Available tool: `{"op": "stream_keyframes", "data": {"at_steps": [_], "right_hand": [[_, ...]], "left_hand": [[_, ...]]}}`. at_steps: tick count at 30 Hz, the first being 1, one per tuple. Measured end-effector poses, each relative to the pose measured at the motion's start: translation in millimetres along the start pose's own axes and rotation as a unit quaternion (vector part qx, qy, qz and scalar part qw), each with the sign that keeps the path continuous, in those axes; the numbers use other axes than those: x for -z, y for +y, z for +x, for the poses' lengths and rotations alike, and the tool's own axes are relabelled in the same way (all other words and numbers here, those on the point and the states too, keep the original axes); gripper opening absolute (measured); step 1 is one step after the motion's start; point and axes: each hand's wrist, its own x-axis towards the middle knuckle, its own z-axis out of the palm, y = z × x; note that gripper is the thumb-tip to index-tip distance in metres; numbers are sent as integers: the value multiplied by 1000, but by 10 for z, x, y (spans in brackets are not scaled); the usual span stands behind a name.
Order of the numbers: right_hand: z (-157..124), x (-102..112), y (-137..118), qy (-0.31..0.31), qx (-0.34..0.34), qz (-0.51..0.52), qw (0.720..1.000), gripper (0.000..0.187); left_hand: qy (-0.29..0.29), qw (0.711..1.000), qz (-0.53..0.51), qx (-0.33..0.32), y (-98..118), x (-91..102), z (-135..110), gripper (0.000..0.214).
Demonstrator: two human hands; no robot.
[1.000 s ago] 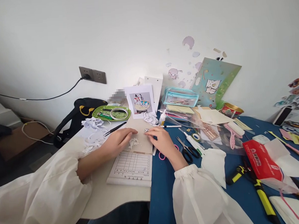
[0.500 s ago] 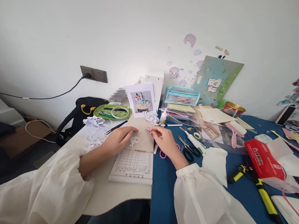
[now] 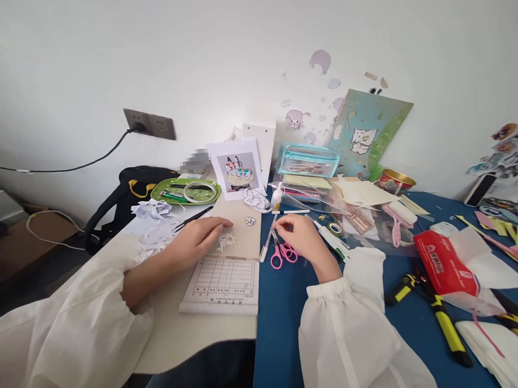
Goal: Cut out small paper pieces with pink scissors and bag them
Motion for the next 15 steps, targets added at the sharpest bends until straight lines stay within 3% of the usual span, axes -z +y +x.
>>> {"op": "stream_keyframes", "data": {"at_steps": [3,7,15], "right_hand": [[-88,68,-58,-48,17,-95,994,17],[-125,-1,-187,-93,45,-193,976,13],[-154,-104,-311,-105,38,-349,930,11]], "left_hand": [[-6,1000,7,-4,6,9,-2,37],[-8,1000,13,-1,1,12,1,40],[-11,1000,21,1,11,11,15,41]]}}
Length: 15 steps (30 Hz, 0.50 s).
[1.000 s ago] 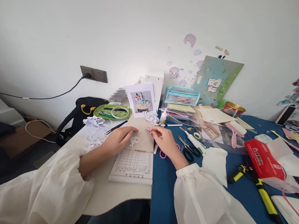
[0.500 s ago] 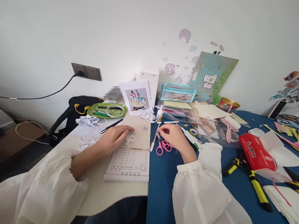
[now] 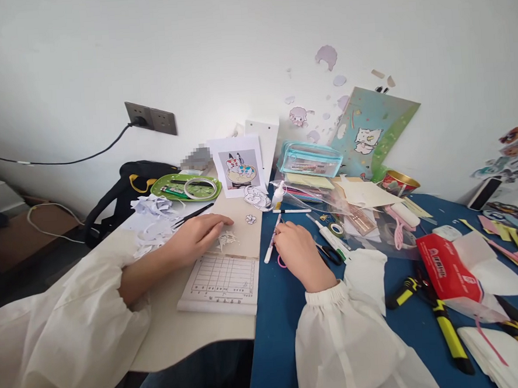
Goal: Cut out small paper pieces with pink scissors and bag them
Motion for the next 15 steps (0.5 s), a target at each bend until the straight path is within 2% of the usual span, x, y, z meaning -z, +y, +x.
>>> {"op": "stream_keyframes", "data": {"at_steps": [7,11,15], "right_hand": [[36,-29,-124,22,5,-19,1000,13],[29,-29,-40,74,-5,43,996,13],[206,-119,-46,126,-3,141,982,14]], "left_hand": [[4,1000,2,-9,0,-7,-3,37],[6,1000,-3,-14,-11,-19,-5,29],[12,1000,-7,-15,-26,-37,4,26]]}}
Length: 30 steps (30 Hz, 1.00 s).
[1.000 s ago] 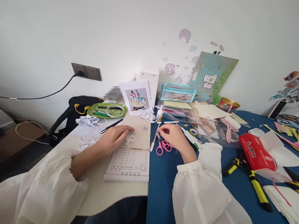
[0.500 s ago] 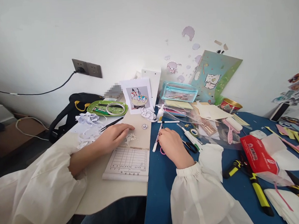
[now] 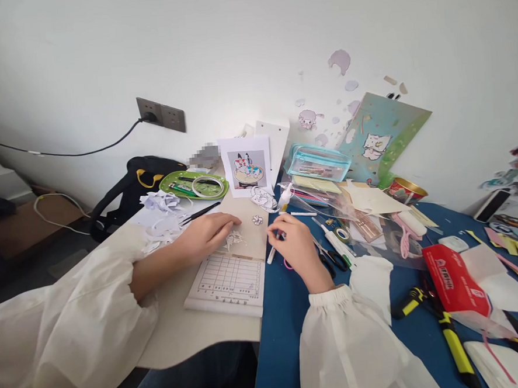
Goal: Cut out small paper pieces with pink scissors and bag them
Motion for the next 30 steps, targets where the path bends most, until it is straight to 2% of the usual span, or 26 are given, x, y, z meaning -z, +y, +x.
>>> {"op": "stream_keyframes", "data": {"at_steps": [5,12,19,25,30], "right_hand": [[191,-199,-31,9,7,104,995,13],[114,-133,-76,22,-39,153,987,17],[74,-124,-188,6,-28,218,976,17],[-2,53,69,66,-122,221,965,20],[-105,172,211,40,-150,201,967,19]], "left_hand": [[6,1000,-8,-3,-14,-11,1,26],[11,1000,-17,-4,-16,-14,12,26],[9,1000,-10,-6,-33,-22,-1,27],[-20,999,4,-42,-13,17,-17,39],[-77,991,-1,-112,48,21,-19,38]]}}
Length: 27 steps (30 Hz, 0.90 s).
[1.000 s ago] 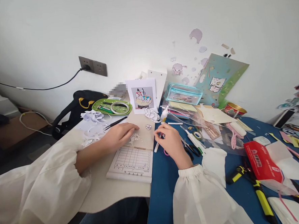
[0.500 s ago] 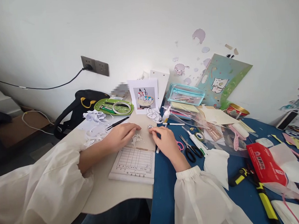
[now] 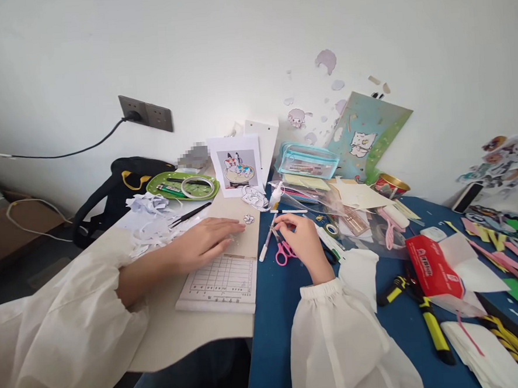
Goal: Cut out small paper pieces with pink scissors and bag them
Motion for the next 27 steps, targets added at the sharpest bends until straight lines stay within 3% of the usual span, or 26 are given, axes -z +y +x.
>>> {"op": "stream_keyframes", "data": {"at_steps": [5,10,16,21,27], "right_hand": [[-346,-24,-49,-3,42,-15,999,21],[-671,-189,-72,27,117,-132,984,15],[-625,-299,-8,16,174,-267,948,13],[-634,-323,-28,29,195,-304,932,13],[-440,-302,-458,47,185,-272,943,14]], "left_hand": [[37,999,-9,14,32,14,2,36],[119,990,-7,70,-5,42,-22,31],[161,982,7,103,-99,47,-53,22],[184,976,27,111,-149,64,-69,21],[206,971,46,112,-185,60,-97,20]]}}
